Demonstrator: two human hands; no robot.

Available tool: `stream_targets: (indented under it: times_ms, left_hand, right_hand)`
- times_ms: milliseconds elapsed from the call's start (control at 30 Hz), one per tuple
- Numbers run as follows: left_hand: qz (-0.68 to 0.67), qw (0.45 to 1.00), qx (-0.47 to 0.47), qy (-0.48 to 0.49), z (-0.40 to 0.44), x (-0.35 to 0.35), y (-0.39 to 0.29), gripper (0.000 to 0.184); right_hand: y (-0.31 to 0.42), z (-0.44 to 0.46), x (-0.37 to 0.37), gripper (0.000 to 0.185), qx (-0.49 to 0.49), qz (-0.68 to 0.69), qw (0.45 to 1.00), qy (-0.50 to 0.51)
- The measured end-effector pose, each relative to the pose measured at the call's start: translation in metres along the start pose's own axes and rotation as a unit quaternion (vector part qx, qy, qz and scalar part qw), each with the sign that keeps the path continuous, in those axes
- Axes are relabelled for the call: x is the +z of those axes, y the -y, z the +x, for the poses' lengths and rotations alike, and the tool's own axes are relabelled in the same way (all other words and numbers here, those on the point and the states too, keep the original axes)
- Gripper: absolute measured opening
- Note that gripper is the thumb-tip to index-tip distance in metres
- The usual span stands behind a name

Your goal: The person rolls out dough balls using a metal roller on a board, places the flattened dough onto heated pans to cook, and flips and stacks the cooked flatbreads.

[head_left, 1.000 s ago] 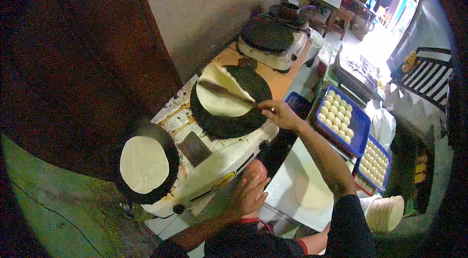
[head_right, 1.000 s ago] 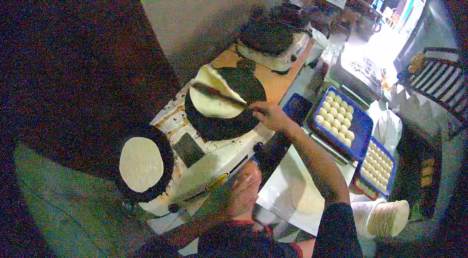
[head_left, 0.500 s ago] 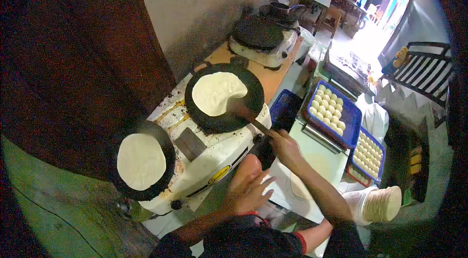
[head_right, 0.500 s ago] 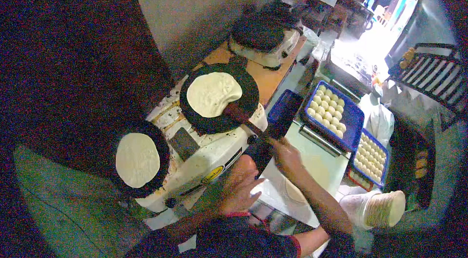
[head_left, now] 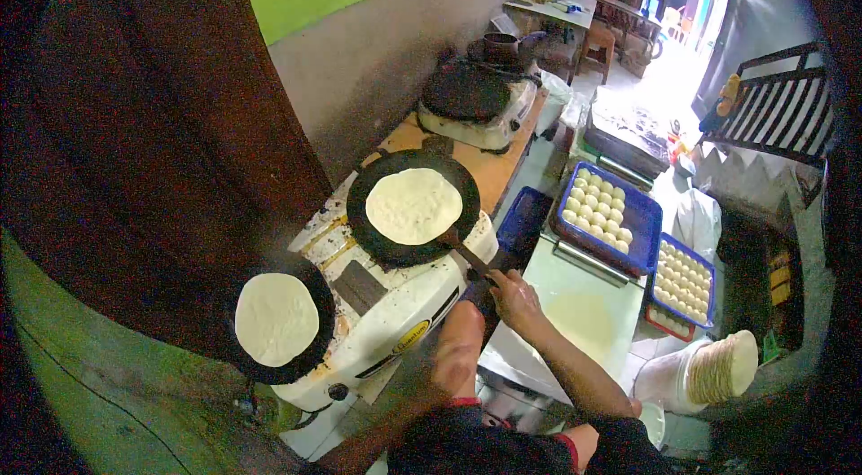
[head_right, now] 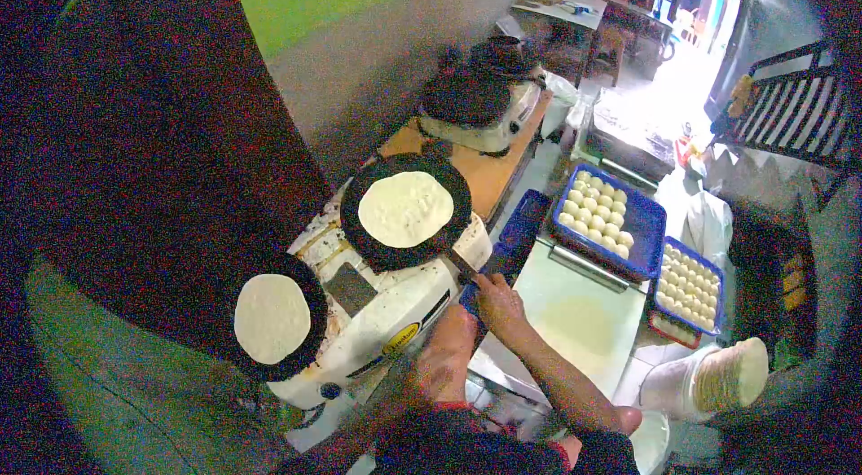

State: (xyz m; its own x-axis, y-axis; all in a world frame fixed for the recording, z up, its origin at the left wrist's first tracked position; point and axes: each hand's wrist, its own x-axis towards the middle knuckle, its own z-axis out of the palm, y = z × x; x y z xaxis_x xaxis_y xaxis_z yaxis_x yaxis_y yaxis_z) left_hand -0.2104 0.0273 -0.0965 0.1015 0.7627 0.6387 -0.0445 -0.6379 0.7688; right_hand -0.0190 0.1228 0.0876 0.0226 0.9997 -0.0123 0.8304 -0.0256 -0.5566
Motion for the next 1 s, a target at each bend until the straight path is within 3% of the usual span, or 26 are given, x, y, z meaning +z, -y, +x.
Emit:
stream_targets:
  times_ms: [67,133,167,233,400,467,500,533,633,767,867,900,1000]
  left_hand:
    - [0.072,0.968,-0.177,0.162,0.055,-0.027,-0.059,0.039]
    - [0.133,0.946,-0.17,0.243,0.093,-0.033,-0.084,0.034]
    - [0.158,0.953,-0.08,0.244,0.1,-0.033,-0.086,0.032]
    - [0.19,0.95,-0.037,0.244,0.115,-0.035,-0.095,0.029]
    - [0.208,0.912,-0.265,0.234,0.157,-0.038,-0.143,0.027]
    - [0.234,0.929,-0.216,0.187,0.167,-0.039,-0.112,0.028]
    - [0.264,0.946,-0.122,0.145,0.172,-0.048,-0.068,0.029]
    - [0.331,0.938,-0.047,0.096,0.199,-0.052,-0.047,0.034]
    - [0.488,0.872,0.003,0.027,0.266,-0.049,-0.004,0.037]
    - [0.591,0.797,-0.015,0.123,0.292,-0.055,0.068,0.021]
    - [0.569,0.809,0.004,0.147,0.288,-0.061,0.073,0.015]
    - [0.563,0.812,0.047,0.148,0.28,-0.065,0.075,0.017]
    - [0.565,0.809,0.006,0.158,0.27,-0.065,0.059,0.021]
  right_hand:
    - [-0.008,0.009,0.014,0.032,-0.014,-0.008,1.0,-0.022]
    - [-0.012,0.043,0.041,0.031,-0.047,0.012,0.997,-0.065]
    - [-0.011,0.07,0.057,0.034,-0.065,0.012,0.995,-0.073]
    - [-0.003,0.116,0.081,0.039,-0.106,0.011,0.99,-0.089]
    - [0.018,0.128,0.066,0.035,-0.06,0.024,0.997,-0.038]
    - [0.007,0.115,0.062,0.034,-0.066,-0.004,0.997,-0.037]
    - [0.013,0.106,0.048,0.032,-0.058,0.005,0.998,-0.031]
    - [0.014,0.104,0.042,0.031,-0.064,-0.017,0.997,-0.027]
    - [0.022,0.114,0.034,0.028,-0.084,-0.078,0.993,-0.031]
    - [0.022,0.105,0.037,0.027,-0.066,-0.061,0.996,-0.009]
    - [0.028,0.096,0.041,0.029,-0.033,-0.044,0.998,-0.023]
    - [0.024,0.101,0.051,0.032,-0.063,-0.019,0.997,-0.035]
    - [0.025,0.113,0.068,0.034,-0.064,0.044,0.995,-0.058]
